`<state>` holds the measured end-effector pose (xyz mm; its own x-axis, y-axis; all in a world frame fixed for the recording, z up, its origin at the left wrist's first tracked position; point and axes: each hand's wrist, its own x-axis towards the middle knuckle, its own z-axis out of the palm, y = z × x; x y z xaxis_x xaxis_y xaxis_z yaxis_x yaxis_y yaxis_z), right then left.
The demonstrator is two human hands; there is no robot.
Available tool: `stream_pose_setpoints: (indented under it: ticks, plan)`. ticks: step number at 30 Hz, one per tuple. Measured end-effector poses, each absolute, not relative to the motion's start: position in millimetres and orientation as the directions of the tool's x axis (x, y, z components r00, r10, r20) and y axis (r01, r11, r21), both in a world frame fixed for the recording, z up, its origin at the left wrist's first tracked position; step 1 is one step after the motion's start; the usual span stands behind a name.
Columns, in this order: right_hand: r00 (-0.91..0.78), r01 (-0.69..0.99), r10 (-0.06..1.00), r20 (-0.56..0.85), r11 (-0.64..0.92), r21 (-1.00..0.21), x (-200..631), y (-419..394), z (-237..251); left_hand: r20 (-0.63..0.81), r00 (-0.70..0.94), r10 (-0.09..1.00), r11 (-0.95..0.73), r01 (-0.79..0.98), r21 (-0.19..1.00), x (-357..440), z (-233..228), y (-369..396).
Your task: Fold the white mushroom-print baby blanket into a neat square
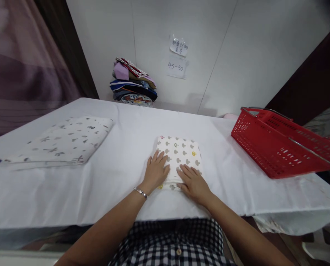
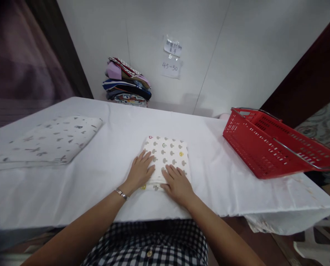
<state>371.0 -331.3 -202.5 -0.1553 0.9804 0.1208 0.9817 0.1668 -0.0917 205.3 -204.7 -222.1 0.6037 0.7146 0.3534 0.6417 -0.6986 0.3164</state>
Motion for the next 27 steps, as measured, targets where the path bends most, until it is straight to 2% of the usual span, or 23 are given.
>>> stream_pose_setpoints:
  ticks: [8,14,16,19,22,24,27]
  plan:
    - [-0.220,0.971,0.963,0.153,0.232,-0.064,385,-352,-204,0.364,0.691,0.625,-0.781,0.565,0.266,186,-226,-221]
    - [-0.070,0.988,0.990,0.122,0.085,-0.130,418,-363,-202,0.345,0.796,0.498,-0.867,0.449,0.217,169,-226,-227]
    - [-0.065,0.980,0.986,0.154,0.092,-0.175,425,-365,-207,0.336,0.814,0.475,-0.880,0.429,0.204,167,-226,-228]
    - [-0.099,0.959,0.964,0.248,0.159,-0.233,425,-367,-216,0.338,0.822,0.459,-0.889,0.423,0.177,166,-227,-223]
    - [-0.102,0.955,0.947,0.304,0.179,-0.237,411,-367,-225,0.349,0.825,0.444,-0.896,0.418,0.151,164,-226,-209]
    - [-0.105,0.959,0.947,0.305,0.177,-0.220,398,-365,-230,0.351,0.819,0.454,-0.890,0.434,0.138,162,-225,-195]
    - [-0.082,0.971,0.958,0.274,0.139,-0.197,379,-362,-230,0.344,0.780,0.523,-0.850,0.507,0.142,157,-225,-177]
